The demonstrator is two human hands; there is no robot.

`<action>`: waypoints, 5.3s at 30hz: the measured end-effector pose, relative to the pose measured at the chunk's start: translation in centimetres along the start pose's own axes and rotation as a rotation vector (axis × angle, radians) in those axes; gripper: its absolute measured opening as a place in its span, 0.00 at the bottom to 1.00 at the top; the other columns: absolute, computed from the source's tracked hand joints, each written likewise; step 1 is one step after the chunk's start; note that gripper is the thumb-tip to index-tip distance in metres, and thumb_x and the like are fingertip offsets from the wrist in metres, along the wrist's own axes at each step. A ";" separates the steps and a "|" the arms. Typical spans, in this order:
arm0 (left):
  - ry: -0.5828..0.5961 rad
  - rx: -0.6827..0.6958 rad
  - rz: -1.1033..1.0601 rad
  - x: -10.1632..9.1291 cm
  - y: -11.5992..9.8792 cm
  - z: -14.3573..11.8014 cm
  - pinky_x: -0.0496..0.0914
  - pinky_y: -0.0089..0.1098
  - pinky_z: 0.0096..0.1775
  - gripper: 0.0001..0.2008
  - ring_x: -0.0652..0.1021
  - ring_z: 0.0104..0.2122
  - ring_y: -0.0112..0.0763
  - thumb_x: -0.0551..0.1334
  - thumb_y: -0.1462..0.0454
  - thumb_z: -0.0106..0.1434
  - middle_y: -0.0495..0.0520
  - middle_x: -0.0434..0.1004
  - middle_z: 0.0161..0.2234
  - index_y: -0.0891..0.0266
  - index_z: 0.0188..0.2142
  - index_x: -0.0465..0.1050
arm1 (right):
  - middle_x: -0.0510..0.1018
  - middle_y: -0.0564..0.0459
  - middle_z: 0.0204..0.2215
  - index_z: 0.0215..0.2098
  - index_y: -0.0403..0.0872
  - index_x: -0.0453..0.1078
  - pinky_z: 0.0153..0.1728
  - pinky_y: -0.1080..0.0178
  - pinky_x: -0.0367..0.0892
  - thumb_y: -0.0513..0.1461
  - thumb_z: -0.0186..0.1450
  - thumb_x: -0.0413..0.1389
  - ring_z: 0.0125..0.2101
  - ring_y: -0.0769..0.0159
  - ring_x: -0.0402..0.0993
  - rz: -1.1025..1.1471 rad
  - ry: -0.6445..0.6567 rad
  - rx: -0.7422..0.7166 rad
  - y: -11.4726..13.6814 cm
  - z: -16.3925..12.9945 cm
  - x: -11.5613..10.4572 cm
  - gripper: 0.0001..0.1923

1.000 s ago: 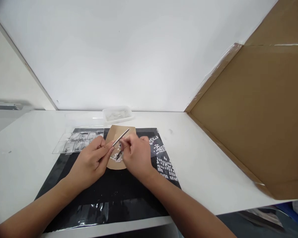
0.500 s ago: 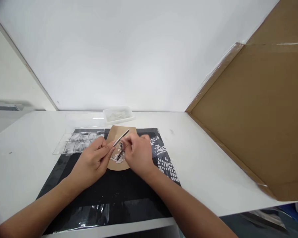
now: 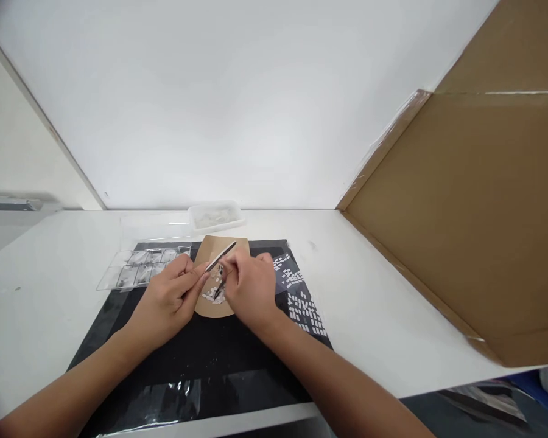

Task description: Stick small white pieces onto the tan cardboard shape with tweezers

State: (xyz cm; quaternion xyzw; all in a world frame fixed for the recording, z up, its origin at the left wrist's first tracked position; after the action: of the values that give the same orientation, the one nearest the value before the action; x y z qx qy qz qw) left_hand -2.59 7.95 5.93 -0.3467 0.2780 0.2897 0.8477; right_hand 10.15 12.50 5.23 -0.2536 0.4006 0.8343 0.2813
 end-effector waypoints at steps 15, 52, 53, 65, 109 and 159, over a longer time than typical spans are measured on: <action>0.000 -0.038 -0.026 0.5 0.9 -0.1 0.64 0.30 0.33 0.13 0.67 0.30 0.28 0.55 0.68 0.72 0.49 0.59 0.30 0.64 0.30 0.69 | 0.77 0.58 0.20 0.29 0.48 0.65 0.37 0.57 0.50 0.35 0.70 0.51 0.19 0.68 0.66 -0.148 -0.019 -0.114 0.6 0.0 0.4 0.11; -0.006 -0.059 -0.058 0.4 0.6 0.0 0.65 0.30 0.32 0.12 0.67 0.29 0.28 0.55 0.69 0.72 0.50 0.60 0.30 0.64 0.30 0.70 | 0.78 0.58 0.22 0.29 0.49 0.64 0.36 0.59 0.50 0.35 0.70 0.51 0.20 0.68 0.67 -0.110 0.017 -0.084 0.6 -0.1 0.3 0.11; -0.003 -0.060 -0.062 0.4 0.6 0.0 0.65 0.30 0.31 0.13 0.67 0.29 0.27 0.55 0.69 0.72 0.50 0.60 0.30 0.64 0.30 0.70 | 0.78 0.58 0.22 0.29 0.49 0.64 0.36 0.59 0.50 0.35 0.70 0.51 0.20 0.68 0.68 -0.100 0.029 -0.089 0.6 -0.1 0.4 0.11; -0.041 -0.058 -0.071 0.2 0.5 0.0 0.63 0.29 0.31 0.15 0.67 0.28 0.26 0.56 0.69 0.71 0.49 0.60 0.29 0.63 0.26 0.67 | 0.78 0.61 0.22 0.29 0.49 0.65 0.38 0.58 0.52 0.35 0.70 0.53 0.19 0.69 0.66 -0.053 0.013 0.000 0.0 0.4 -0.4 0.11; -0.076 -0.095 -0.134 -0.5 1.3 0.0 0.64 0.30 0.32 0.12 0.68 0.30 0.28 0.57 0.68 0.72 0.50 0.62 0.30 0.61 0.48 0.79 | 0.81 0.54 0.26 0.33 0.47 0.68 0.32 0.64 0.75 0.48 0.68 0.61 0.27 0.68 0.78 0.922 0.213 0.412 -3.2 -0.9 2.2 0.14; 0.111 0.013 -0.094 2.2 -0.5 -0.9 0.72 0.37 0.42 0.14 0.73 0.41 0.37 0.55 0.63 0.72 0.58 0.71 0.40 0.60 0.51 0.76 | 0.85 0.50 0.33 0.44 0.49 0.78 0.42 0.55 0.72 0.51 0.67 0.60 0.38 0.56 0.82 0.256 -0.034 0.182 -4.8 3.3 -3.5 0.16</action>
State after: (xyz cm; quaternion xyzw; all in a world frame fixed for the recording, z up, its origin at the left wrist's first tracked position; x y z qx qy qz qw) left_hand -1.03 7.63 4.14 -0.3693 0.3098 0.2281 0.8460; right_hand 15.23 16.77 6.83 -0.1598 0.4987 0.8278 0.2012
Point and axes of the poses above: each hand's wrist, its own z-axis towards the middle knuckle, its own x-axis out of the palm, y = z × x, the point moved 10 cm from there along z, towards the middle knuckle
